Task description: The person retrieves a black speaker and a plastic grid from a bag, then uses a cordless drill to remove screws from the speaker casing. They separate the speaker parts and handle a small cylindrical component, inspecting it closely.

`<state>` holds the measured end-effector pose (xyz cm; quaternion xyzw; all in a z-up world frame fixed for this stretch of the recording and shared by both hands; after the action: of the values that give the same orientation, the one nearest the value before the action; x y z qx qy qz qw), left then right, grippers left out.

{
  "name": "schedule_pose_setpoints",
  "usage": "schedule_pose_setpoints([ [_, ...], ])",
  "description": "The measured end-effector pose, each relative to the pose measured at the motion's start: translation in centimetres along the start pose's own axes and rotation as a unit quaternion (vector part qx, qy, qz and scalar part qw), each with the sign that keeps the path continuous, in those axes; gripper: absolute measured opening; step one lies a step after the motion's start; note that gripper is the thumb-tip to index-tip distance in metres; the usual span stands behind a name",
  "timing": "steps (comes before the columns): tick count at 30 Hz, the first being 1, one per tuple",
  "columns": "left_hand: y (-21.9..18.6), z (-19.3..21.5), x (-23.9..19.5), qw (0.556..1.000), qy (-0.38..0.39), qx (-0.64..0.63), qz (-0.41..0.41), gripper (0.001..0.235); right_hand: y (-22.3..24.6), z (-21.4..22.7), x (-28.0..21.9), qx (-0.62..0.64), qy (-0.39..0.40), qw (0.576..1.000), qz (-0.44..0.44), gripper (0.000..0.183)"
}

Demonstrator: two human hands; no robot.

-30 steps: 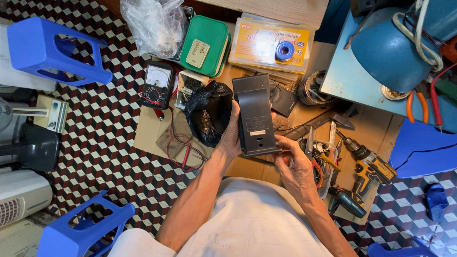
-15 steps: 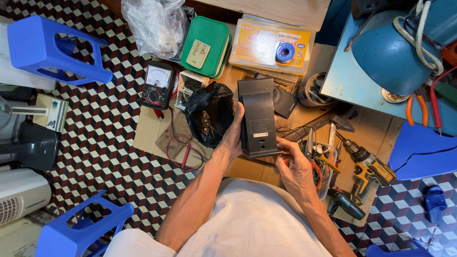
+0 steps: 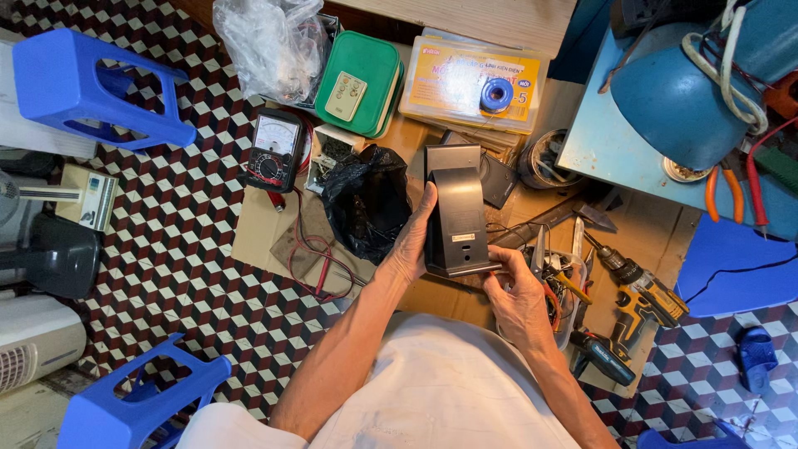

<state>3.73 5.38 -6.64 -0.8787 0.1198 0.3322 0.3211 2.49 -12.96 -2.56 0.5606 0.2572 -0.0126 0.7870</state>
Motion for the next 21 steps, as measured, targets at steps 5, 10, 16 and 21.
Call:
schedule_pose_setpoints([
  [5,0.9,-0.1,0.2,0.997,-0.074,-0.018,-0.033,0.069,-0.1,-0.5,0.9,0.132,0.064,0.989,0.028,0.07],
  [10,2.8,-0.4,-1.1,0.981,-0.176,0.066,-0.05,0.065,-2.5,0.3,0.8,0.209,0.051,0.967,-0.134,0.086],
  [16,2.4,1.4,-2.2,0.93,-0.118,0.331,-0.11,0.066,-3.1,1.0,0.7,0.165,-0.037,0.976,-0.14,0.083],
  [21,-1.6,10.4,-4.2,0.702,-0.192,0.589,-0.352,0.031,-2.9,2.1,-0.8,-0.161,-0.057,0.978,-0.12,0.088],
])
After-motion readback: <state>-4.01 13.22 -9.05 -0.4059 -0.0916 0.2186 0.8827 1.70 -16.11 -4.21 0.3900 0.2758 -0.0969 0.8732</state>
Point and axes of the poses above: each hand's wrist, its own x-axis towards the middle knuckle, its own z-axis out of the back of the hand, y = z × x, the point moved 6 cm from there along x, towards the middle knuckle, and after that the axes turned 4 degrees about -y, right-handed, at the moved point
